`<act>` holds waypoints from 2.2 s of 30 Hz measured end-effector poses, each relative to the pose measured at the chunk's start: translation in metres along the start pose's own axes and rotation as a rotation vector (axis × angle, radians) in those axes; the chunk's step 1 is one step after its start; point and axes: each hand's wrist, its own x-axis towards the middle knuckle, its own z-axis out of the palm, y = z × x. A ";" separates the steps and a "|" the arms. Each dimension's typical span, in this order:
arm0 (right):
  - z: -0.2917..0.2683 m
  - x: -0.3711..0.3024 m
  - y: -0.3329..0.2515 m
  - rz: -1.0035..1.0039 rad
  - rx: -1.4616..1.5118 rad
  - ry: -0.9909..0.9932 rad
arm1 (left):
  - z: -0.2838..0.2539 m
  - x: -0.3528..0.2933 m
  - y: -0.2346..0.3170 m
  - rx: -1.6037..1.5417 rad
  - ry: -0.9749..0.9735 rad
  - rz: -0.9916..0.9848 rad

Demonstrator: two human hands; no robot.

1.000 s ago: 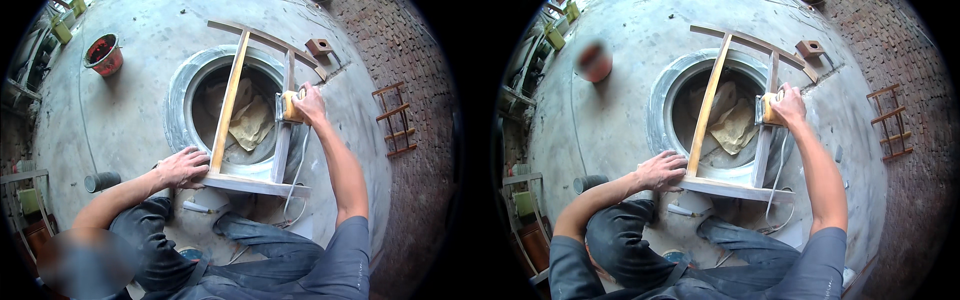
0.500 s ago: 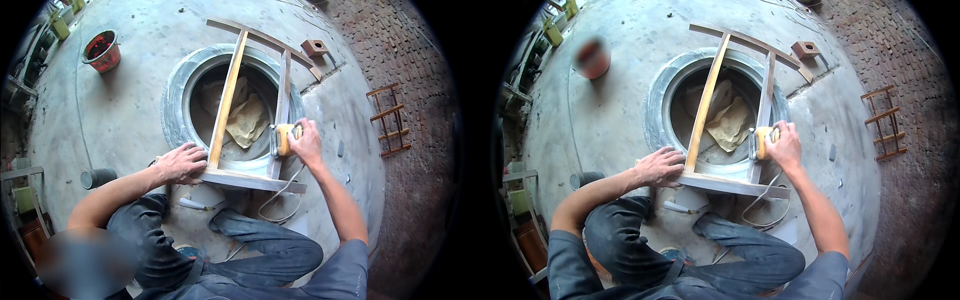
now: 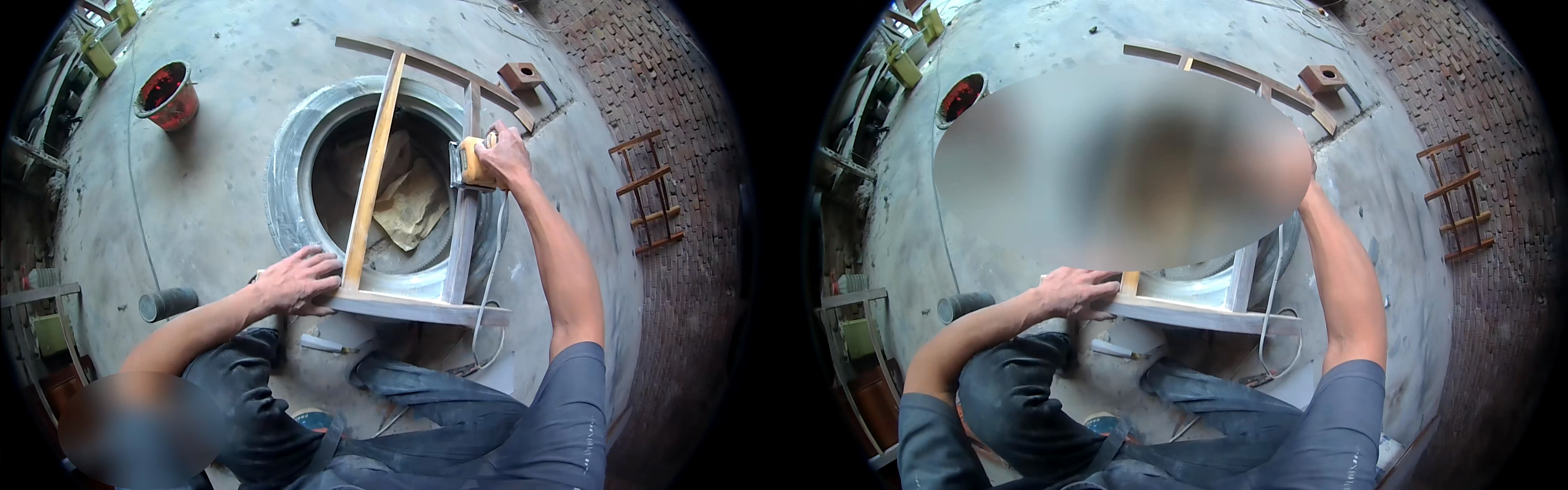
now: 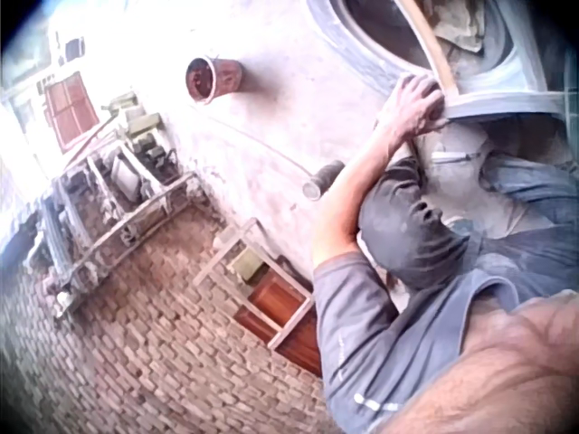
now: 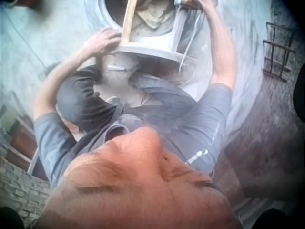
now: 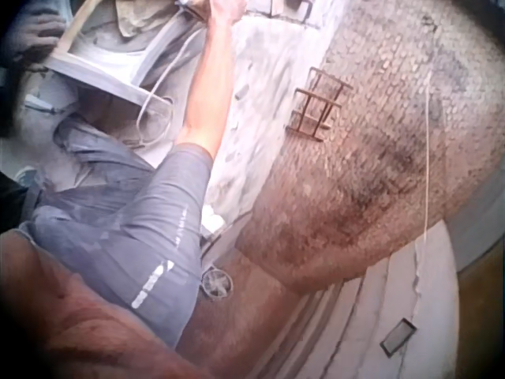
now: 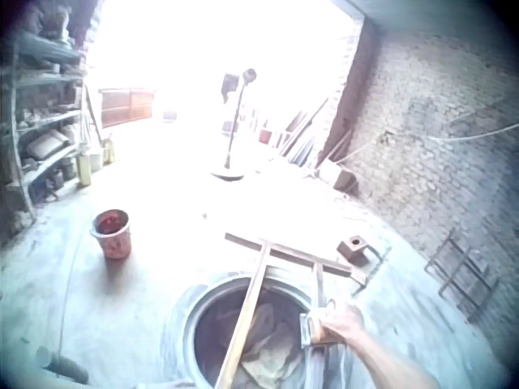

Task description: The person sands a wooden frame using an electric sander while sitting on the floor. They reposition the frame to access different sides and replace the sanding sheet on the tool mid-task.

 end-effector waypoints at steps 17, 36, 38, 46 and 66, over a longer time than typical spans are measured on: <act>0.009 -0.208 -0.012 -0.137 -0.294 0.124 | -0.001 0.001 0.002 -0.012 -0.013 -0.041; 0.005 -0.117 -0.011 0.094 -0.351 0.109 | 0.009 -0.001 -0.007 0.049 0.117 0.052; 0.008 -0.159 -0.015 0.068 -0.328 0.121 | 0.007 0.000 -0.004 0.051 0.104 0.043; 0.017 -0.245 -0.022 0.069 -0.312 0.148 | 0.004 0.002 -0.001 0.018 0.110 0.041; 0.000 0.009 0.003 0.172 -0.435 0.087 | 0.004 0.000 -0.003 0.038 0.134 0.059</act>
